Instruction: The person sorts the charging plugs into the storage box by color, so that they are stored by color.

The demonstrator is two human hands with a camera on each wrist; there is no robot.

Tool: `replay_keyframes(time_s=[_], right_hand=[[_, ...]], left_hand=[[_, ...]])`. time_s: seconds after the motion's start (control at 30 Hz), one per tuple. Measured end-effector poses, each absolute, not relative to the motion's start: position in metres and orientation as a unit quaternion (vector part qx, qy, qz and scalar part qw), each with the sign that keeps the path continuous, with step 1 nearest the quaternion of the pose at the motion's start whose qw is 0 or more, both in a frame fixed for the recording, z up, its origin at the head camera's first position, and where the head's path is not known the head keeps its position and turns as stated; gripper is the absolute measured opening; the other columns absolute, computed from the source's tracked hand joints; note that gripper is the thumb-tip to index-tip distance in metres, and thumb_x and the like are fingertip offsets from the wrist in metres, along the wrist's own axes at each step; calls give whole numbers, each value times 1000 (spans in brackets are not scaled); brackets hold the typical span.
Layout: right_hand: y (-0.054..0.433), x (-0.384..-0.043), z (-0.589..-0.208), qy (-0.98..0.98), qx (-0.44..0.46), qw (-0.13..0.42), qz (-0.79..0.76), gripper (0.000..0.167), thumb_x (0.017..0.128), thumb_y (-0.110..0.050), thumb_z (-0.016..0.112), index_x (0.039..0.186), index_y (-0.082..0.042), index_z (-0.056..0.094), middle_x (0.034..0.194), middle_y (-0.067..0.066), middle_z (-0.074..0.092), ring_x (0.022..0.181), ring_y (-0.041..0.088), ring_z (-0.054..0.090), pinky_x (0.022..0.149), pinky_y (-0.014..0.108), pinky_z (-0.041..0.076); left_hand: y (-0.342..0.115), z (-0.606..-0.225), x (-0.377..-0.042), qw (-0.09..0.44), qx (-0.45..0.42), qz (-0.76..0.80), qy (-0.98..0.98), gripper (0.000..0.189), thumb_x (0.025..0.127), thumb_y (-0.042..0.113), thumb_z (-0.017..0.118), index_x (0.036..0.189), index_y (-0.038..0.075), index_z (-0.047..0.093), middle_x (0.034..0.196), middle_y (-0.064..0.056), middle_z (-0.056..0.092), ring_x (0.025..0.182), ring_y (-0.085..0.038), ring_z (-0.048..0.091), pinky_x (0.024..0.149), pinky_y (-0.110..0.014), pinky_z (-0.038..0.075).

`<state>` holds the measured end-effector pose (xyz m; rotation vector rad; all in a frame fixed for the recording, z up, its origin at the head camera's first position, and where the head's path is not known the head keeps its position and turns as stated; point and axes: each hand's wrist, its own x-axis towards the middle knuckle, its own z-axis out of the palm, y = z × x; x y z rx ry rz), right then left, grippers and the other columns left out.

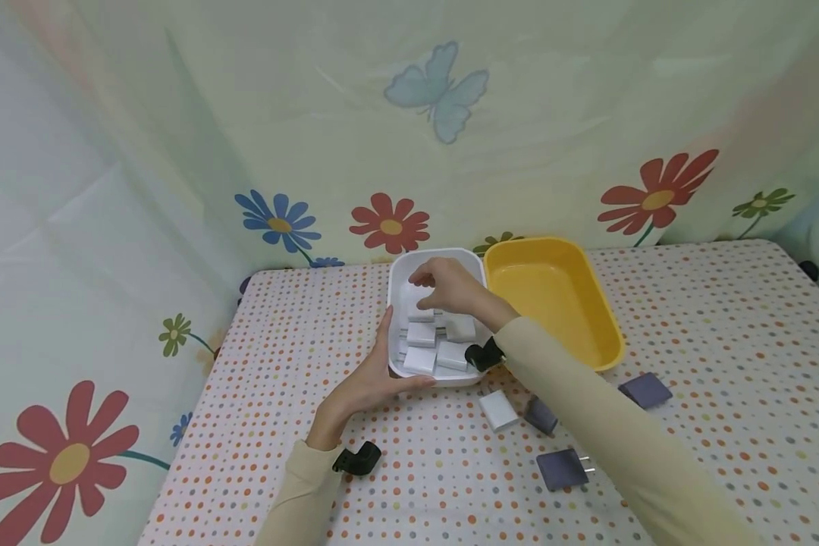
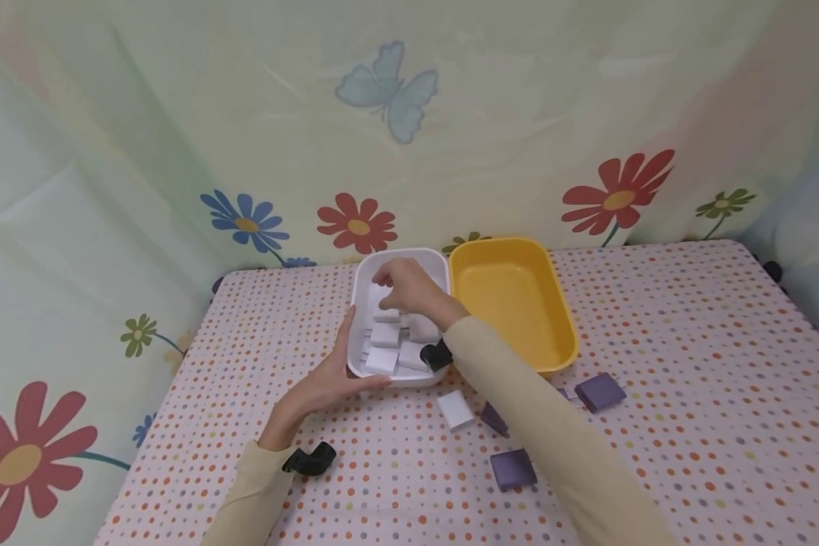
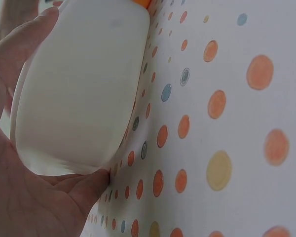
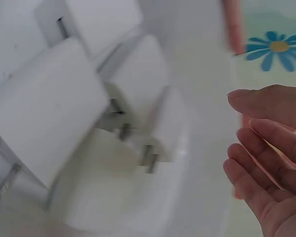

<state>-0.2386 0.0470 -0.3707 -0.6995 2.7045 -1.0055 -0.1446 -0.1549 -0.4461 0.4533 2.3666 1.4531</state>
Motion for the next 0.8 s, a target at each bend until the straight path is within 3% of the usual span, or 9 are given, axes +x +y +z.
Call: replay_keyframes(time_s=[0.47, 0.63, 0.8], right_hand=[[109, -143, -289, 855, -296, -79, -418, 40, 85, 1, 85, 123, 1, 72, 118, 13, 70, 114, 33, 66, 105, 51, 50], [123, -108, -289, 847, -295, -132, -422, 42, 81, 2, 88, 121, -1, 74, 115, 11, 71, 112, 32, 68, 100, 54, 53], [131, -89, -316, 851, -282, -148, -418, 42, 78, 4, 90, 118, -1, 75, 113, 8, 72, 108, 30, 70, 93, 50, 57]], left_hand=[[-153, -447, -143, 149, 171, 530, 817, 134, 87, 35, 88, 166, 22, -19, 174, -9, 8, 157, -30, 21, 122, -60, 21], [-154, -447, -143, 145, 181, 539, 810, 135, 86, 31, 89, 166, 23, -19, 174, -8, 12, 156, -29, 23, 122, -60, 21], [-152, -446, -142, 145, 191, 546, 803, 134, 86, 27, 89, 166, 22, -18, 174, -9, 10, 156, -29, 21, 122, -61, 18]])
